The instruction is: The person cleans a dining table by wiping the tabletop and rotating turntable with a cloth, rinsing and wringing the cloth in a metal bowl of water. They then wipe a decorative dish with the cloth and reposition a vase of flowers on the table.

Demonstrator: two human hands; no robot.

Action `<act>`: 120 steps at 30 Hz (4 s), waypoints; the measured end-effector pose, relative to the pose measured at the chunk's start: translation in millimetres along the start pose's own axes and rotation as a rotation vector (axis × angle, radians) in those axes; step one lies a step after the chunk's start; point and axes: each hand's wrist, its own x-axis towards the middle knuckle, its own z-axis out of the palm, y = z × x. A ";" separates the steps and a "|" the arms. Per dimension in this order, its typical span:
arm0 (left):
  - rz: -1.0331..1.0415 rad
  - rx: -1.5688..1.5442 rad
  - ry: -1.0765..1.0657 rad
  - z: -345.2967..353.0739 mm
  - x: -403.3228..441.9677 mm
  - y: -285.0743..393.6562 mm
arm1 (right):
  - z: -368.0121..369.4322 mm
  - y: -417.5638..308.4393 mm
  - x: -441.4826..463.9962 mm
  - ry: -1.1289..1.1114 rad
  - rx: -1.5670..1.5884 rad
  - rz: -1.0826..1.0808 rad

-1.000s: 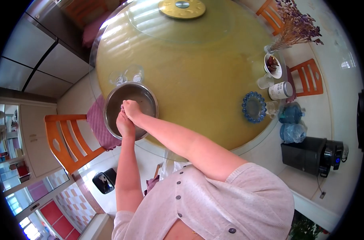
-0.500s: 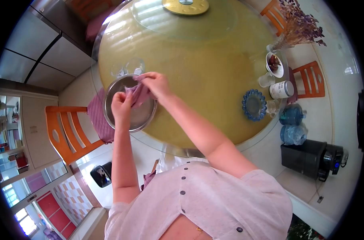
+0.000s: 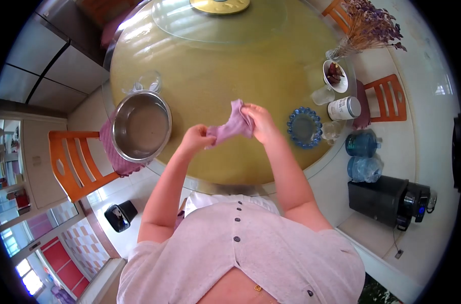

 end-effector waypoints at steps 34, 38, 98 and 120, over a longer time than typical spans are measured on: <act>0.392 0.850 0.714 64.3 40.3 -64.4 | -57.6 131.7 54.2 -0.283 -1.931 -0.614; 0.205 1.076 0.547 60.6 69.2 -65.4 | -82.2 89.1 93.4 -0.180 -1.960 -0.530; 0.082 1.173 0.445 70.0 111.0 -62.7 | -128.2 -130.4 382.1 0.564 -1.965 -0.542; 0.081 1.183 0.509 72.4 109.0 -66.0 | -26.2 14.7 251.0 -0.281 -1.891 -0.810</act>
